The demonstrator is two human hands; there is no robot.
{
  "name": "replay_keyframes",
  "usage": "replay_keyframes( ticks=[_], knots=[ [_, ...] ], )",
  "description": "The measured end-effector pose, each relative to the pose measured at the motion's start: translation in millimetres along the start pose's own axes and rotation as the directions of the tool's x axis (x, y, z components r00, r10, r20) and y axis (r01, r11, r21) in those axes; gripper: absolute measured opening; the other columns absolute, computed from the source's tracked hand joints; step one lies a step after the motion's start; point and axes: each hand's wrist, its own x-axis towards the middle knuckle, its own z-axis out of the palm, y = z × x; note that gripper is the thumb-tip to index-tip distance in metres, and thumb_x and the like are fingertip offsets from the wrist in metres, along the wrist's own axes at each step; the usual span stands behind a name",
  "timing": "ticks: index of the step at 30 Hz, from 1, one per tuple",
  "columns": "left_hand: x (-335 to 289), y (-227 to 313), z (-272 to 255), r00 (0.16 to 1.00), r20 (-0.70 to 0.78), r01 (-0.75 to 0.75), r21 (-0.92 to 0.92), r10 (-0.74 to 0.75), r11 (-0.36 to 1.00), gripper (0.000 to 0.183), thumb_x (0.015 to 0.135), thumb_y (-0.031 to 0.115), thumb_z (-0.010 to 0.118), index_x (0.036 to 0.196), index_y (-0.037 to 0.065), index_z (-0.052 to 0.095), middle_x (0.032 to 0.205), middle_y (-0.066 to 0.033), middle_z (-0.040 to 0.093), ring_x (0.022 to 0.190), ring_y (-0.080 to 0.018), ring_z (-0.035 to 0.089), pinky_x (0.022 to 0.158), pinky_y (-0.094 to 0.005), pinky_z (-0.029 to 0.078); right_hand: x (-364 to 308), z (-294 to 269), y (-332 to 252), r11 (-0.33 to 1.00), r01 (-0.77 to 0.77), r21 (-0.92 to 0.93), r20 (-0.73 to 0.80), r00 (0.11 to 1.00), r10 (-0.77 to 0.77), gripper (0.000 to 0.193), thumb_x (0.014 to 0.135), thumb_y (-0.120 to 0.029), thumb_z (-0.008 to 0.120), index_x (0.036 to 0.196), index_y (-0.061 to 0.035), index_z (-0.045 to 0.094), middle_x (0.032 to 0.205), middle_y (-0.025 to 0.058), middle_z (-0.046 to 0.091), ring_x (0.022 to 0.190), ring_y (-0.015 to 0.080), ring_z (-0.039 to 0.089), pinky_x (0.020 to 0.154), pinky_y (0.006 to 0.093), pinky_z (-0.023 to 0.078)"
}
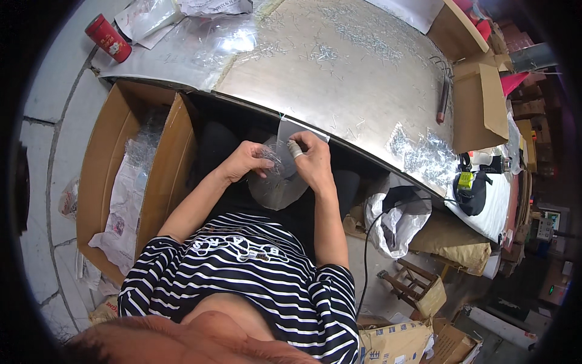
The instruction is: Packaging small metal parts into plastic bags and placing them into a lined cardboard box.
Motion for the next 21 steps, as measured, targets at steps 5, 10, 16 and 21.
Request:
replay_keyframes(
  ticks=[5, 10, 16, 21],
  knots=[
    [2, -2, 3, 0.998, -0.019, -0.054, 0.011, 0.055, 0.998, 0.024, 0.082, 0.006, 0.071, 0.104, -0.002, 0.067, 0.091, -0.0056, 0.069, 0.077, -0.0107, 0.065, 0.066, -0.0243, 0.056, -6, -13, -2, 0.977, 0.148, -0.155, 0.112, 0.985, -0.132, 0.010, 0.081, -0.002, 0.065, 0.089, 0.0033, 0.065, 0.094, 0.0094, 0.067, 0.083, 0.0194, 0.062, 0.075, 0.0292, 0.048],
    [-1, 1, 7, 0.992, -0.058, -0.116, 0.005, 0.116, 0.993, 0.025, 0.082, 0.005, 0.070, 0.106, -0.002, 0.066, 0.092, -0.0060, 0.069, 0.079, -0.0111, 0.065, 0.068, -0.0244, 0.056, -9, -22, -16, 0.922, 0.201, -0.332, 0.169, 0.974, -0.152, 0.011, 0.078, -0.003, 0.065, 0.087, 0.0033, 0.065, 0.099, 0.0124, 0.067, 0.090, 0.0306, 0.064, 0.080, 0.0341, 0.049],
    [-4, -4, 7, 0.985, -0.061, -0.165, -0.035, 0.163, 0.986, 0.026, 0.084, 0.006, 0.070, 0.108, -0.002, 0.065, 0.096, -0.0076, 0.069, 0.083, -0.0118, 0.066, 0.072, -0.0251, 0.058, -16, -23, -24, 0.756, 0.293, -0.585, 0.319, 0.940, -0.118, 0.012, 0.077, -0.003, 0.064, 0.088, 0.0001, 0.066, 0.098, 0.0121, 0.066, 0.089, 0.0304, 0.064, 0.078, 0.0374, 0.049],
    [-5, -11, 4, 0.986, -0.065, -0.159, -0.074, 0.155, 0.984, 0.025, 0.086, 0.008, 0.068, 0.109, -0.002, 0.064, 0.098, -0.0080, 0.068, 0.086, -0.0124, 0.066, 0.073, -0.0258, 0.058, -14, -16, -19, 0.905, 0.247, -0.347, 0.228, 0.958, -0.175, 0.020, 0.077, -0.006, 0.069, 0.096, -0.0003, 0.067, 0.096, 0.0120, 0.067, 0.084, 0.0275, 0.065, 0.075, 0.0343, 0.050]
  ],
)
